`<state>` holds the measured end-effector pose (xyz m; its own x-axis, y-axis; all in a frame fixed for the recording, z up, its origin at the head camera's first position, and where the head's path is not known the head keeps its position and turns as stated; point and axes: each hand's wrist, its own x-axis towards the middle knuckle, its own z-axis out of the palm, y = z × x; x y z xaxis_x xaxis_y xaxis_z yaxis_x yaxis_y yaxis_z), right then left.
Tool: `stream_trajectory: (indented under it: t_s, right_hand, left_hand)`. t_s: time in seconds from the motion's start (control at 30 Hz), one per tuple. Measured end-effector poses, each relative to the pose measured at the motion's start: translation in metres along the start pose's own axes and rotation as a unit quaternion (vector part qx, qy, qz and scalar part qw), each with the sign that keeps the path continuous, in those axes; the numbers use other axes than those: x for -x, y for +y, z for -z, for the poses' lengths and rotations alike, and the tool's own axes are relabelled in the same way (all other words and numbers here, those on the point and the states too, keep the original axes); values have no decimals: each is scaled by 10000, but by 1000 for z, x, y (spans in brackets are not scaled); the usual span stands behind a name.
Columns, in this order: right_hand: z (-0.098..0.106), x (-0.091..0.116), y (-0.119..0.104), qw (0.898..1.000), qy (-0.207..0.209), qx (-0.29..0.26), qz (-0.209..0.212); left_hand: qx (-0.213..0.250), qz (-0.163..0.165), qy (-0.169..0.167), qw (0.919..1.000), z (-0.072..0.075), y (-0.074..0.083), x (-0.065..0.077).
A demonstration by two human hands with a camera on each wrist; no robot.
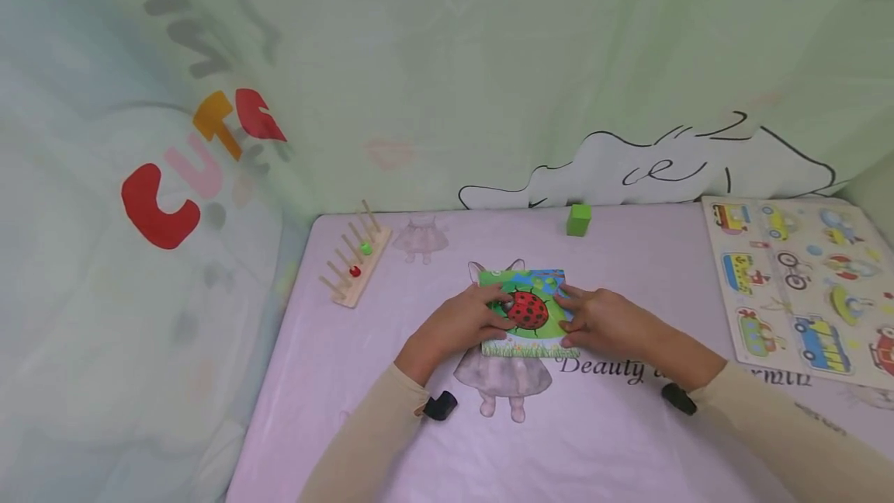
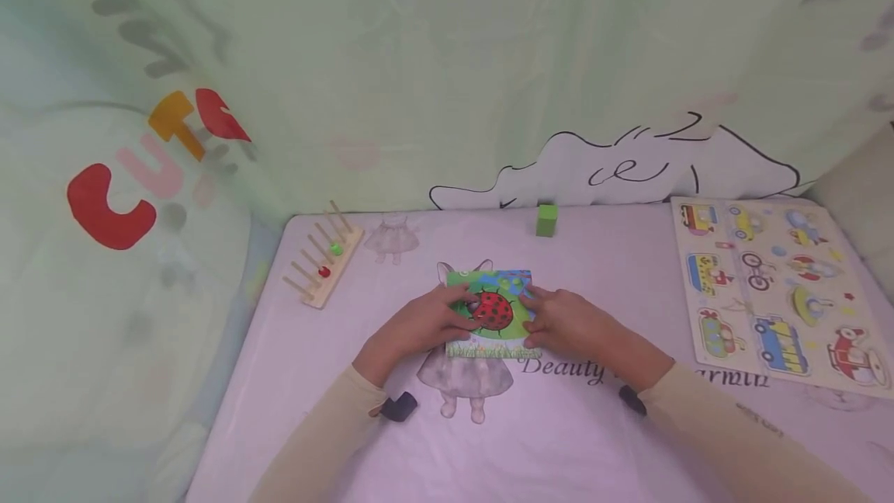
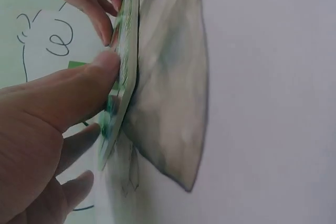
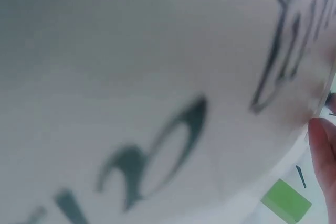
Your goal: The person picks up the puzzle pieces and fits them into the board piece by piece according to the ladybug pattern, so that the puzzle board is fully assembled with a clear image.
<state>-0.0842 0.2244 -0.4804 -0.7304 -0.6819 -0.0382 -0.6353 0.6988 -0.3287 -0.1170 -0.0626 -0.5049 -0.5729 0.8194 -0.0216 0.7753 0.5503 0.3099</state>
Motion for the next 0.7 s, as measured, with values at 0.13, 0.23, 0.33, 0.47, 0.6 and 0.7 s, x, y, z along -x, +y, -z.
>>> stream_trajectory:
  t_s: [0.13, 0.23, 0.33, 0.47, 0.6, 0.7]
  right_hand:
    - [3, -4, 1, 9997, -199, 92, -67]
    - [1, -4, 4, 9993, -185, -87, -302]
    - [-2, -1, 8, 9984, -24, -339, -452]
    - [-3, 3, 13, 9962, 169, -642, -563]
    - [0, 5, 16, 9950, 268, -821, -504]
    - [5, 8, 16, 9957, 442, -730, -367]
  left_hand:
    - [19, 57, -349, 9994, 2, -2, 2]
    - [80, 102, -454, 9989, 3, -3, 3]
    - [84, 106, -408, 9991, 2, -5, 3]
    - [250, 89, -193, 9995, -3, -8, 3]
    - [571, 67, 60, 9983, -3, -9, 1]
    - [865, 168, 220, 9959, -2, -9, 2]
